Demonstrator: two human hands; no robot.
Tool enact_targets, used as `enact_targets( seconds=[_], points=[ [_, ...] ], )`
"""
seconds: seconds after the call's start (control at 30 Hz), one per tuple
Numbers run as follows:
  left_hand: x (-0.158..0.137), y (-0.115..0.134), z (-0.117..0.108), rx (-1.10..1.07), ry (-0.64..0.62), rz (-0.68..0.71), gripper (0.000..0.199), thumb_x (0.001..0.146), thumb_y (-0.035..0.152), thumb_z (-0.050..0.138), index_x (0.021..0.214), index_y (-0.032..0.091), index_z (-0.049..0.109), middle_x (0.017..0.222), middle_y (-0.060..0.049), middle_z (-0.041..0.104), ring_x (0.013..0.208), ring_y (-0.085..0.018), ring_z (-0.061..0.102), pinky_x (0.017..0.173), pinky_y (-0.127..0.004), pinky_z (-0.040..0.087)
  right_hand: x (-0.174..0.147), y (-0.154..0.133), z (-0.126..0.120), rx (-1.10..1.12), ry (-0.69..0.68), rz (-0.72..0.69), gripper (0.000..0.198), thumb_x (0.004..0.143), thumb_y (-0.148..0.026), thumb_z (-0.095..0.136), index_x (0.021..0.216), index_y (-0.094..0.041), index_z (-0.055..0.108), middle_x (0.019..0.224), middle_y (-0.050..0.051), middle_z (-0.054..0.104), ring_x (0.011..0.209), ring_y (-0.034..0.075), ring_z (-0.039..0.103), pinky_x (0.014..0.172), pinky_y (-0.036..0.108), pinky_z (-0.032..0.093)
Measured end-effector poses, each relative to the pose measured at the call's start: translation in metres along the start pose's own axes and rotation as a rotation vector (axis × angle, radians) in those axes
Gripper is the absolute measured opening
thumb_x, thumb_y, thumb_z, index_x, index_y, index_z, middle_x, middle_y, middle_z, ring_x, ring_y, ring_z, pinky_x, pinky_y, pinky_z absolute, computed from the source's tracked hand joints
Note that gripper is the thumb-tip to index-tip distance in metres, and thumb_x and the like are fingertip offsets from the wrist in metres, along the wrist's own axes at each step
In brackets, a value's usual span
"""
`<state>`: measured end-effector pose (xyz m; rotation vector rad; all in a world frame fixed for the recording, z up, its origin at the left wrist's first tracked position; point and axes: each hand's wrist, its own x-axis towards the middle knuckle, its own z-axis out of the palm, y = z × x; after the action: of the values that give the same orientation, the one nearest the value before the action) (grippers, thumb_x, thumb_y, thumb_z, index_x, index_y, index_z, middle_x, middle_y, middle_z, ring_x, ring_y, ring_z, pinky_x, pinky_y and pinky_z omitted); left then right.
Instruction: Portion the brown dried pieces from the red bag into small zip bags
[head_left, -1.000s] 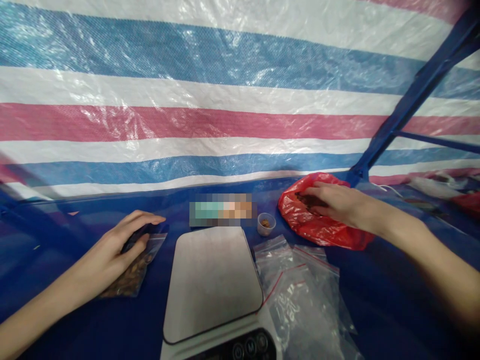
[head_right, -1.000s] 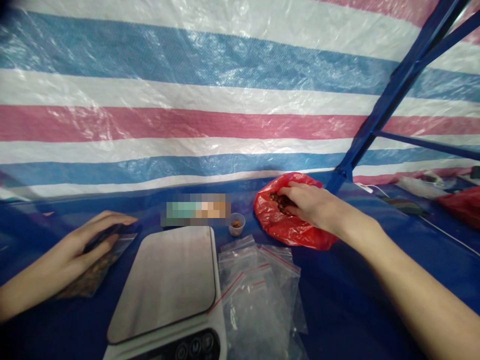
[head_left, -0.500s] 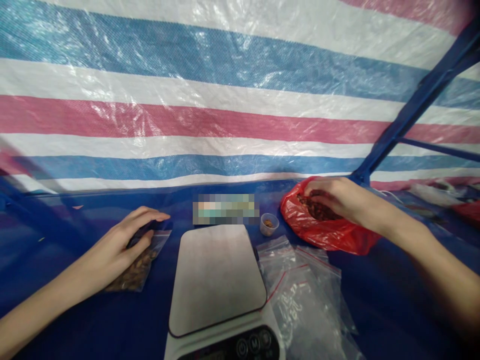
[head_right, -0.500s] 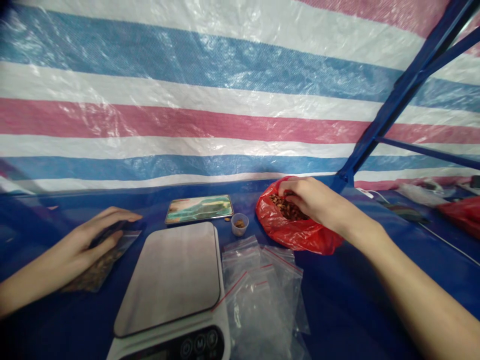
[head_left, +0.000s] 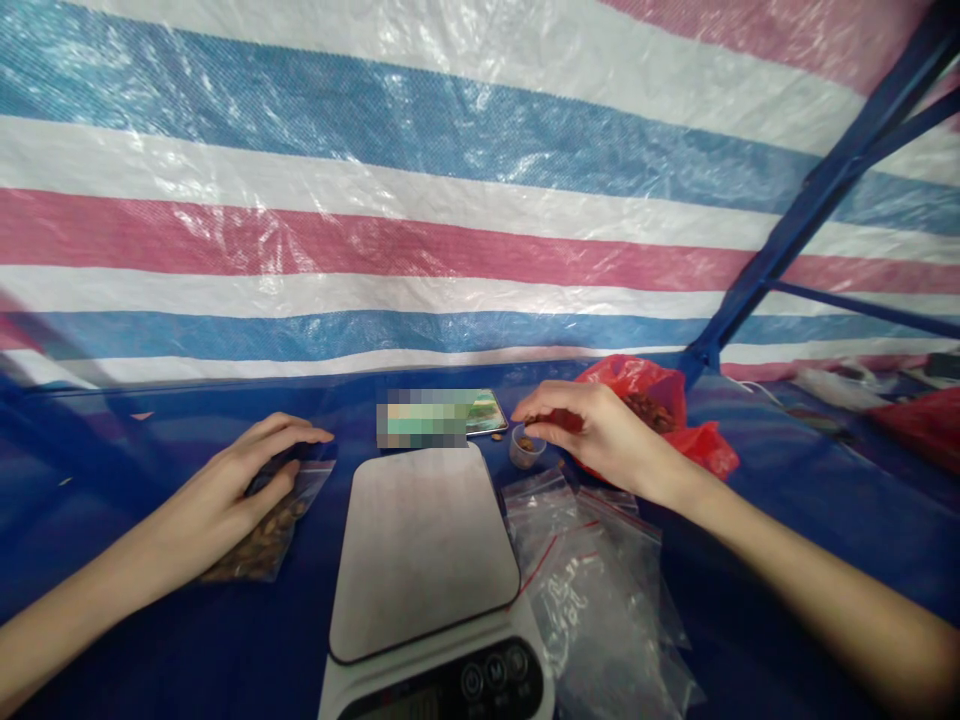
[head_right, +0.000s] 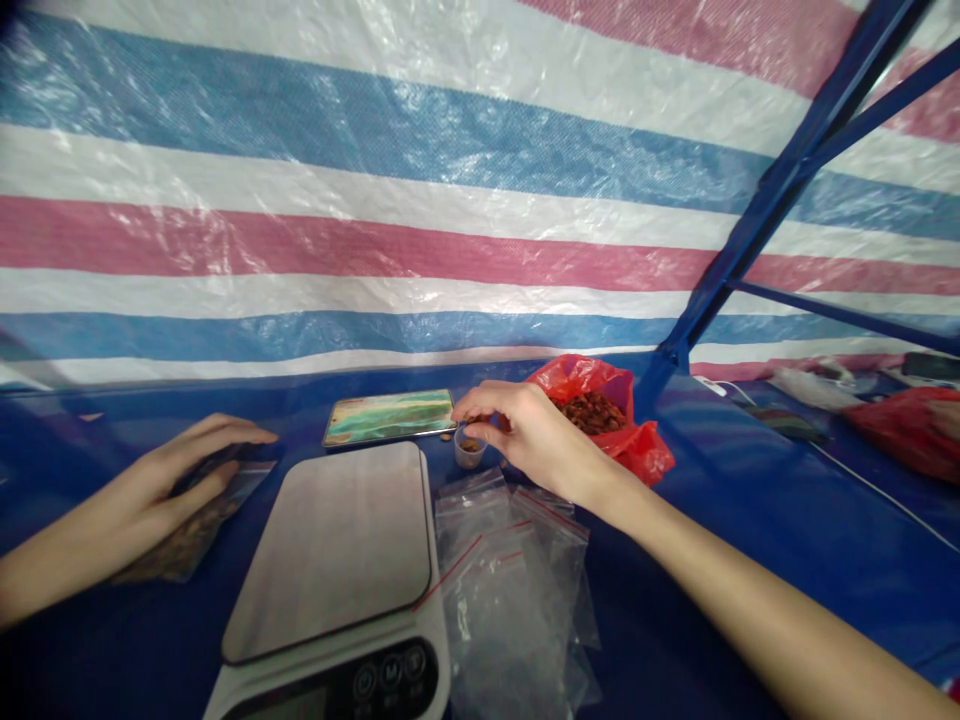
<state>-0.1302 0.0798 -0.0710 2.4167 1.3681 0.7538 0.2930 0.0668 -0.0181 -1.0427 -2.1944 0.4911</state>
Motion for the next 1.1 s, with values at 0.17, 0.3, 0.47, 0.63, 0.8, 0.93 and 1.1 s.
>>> enact_targets(
  seconds=[0.17,0.3,0.47,0.63,0.8,0.93,1.1],
  points=[
    [0.001,-0.005,-0.001,0.053,-0.005,0.016,0.037,0.105,0.036,0.044,0.129,0.028,0.07,0.132,-0.005,0.068,0.123,-0.02,0.065,0.112,-0.032,0.048,-0.001,-0.001,-0.003,-0.024,-0.027,-0.032,0.012,0.102,-0.021,0.069,0.108,-0.021,0.079,0.105,0.005,0.081,0.092,0.018,0.075,0.082,0.029,0.056],
    [0.001,-0.009,0.0,0.084,0.005,0.058,0.037,0.104,0.035,0.044,0.127,0.027,0.071,0.13,-0.004,0.07,0.12,-0.02,0.067,0.11,-0.03,0.051,0.0,0.0,-0.003,-0.023,-0.06,-0.062,0.012,0.103,-0.026,0.069,0.107,-0.021,0.079,0.103,0.004,0.08,0.091,0.017,0.075,0.082,0.029,0.055],
    [0.002,-0.007,-0.002,0.084,0.008,0.046,0.037,0.103,0.037,0.044,0.127,0.028,0.071,0.13,-0.004,0.07,0.12,-0.02,0.068,0.109,-0.031,0.052,0.0,-0.001,-0.007,-0.003,-0.08,-0.062,0.019,0.106,-0.033,0.066,0.105,-0.02,0.08,0.102,0.005,0.078,0.089,0.017,0.073,0.081,0.029,0.054],
    [0.005,-0.005,-0.006,0.096,-0.032,0.041,0.039,0.102,0.04,0.043,0.126,0.027,0.072,0.128,-0.006,0.071,0.119,-0.022,0.069,0.108,-0.033,0.054,-0.002,-0.004,-0.013,0.008,-0.116,-0.062,0.032,0.11,-0.04,0.058,0.103,-0.018,0.081,0.094,0.006,0.076,0.088,0.017,0.07,0.081,0.03,0.052],
    [0.004,-0.006,-0.009,0.099,-0.065,0.034,0.039,0.102,0.04,0.046,0.13,0.028,0.071,0.132,-0.006,0.07,0.123,-0.023,0.068,0.112,-0.034,0.052,-0.001,-0.006,-0.018,-0.085,-0.149,-0.072,0.032,0.111,-0.039,0.054,0.113,-0.02,0.081,0.099,0.006,0.077,0.09,0.018,0.069,0.082,0.031,0.051],
    [0.004,-0.005,-0.009,0.099,-0.066,0.033,0.038,0.102,0.039,0.047,0.128,0.029,0.072,0.133,-0.006,0.071,0.123,-0.024,0.068,0.112,-0.034,0.053,-0.006,-0.003,-0.038,-0.241,-0.112,-0.05,0.023,0.106,-0.027,0.06,0.104,-0.02,0.081,0.098,0.007,0.078,0.087,0.019,0.07,0.08,0.032,0.052],
    [0.004,-0.004,-0.01,0.106,-0.06,0.032,0.038,0.101,0.04,0.048,0.129,0.029,0.072,0.133,-0.006,0.071,0.123,-0.024,0.069,0.111,-0.035,0.054,-0.02,0.009,-0.057,-0.11,-0.45,0.196,0.011,0.092,-0.018,0.072,0.085,-0.021,0.079,0.077,-0.001,0.076,0.067,0.015,0.068,0.06,0.025,0.047]
  ],
)
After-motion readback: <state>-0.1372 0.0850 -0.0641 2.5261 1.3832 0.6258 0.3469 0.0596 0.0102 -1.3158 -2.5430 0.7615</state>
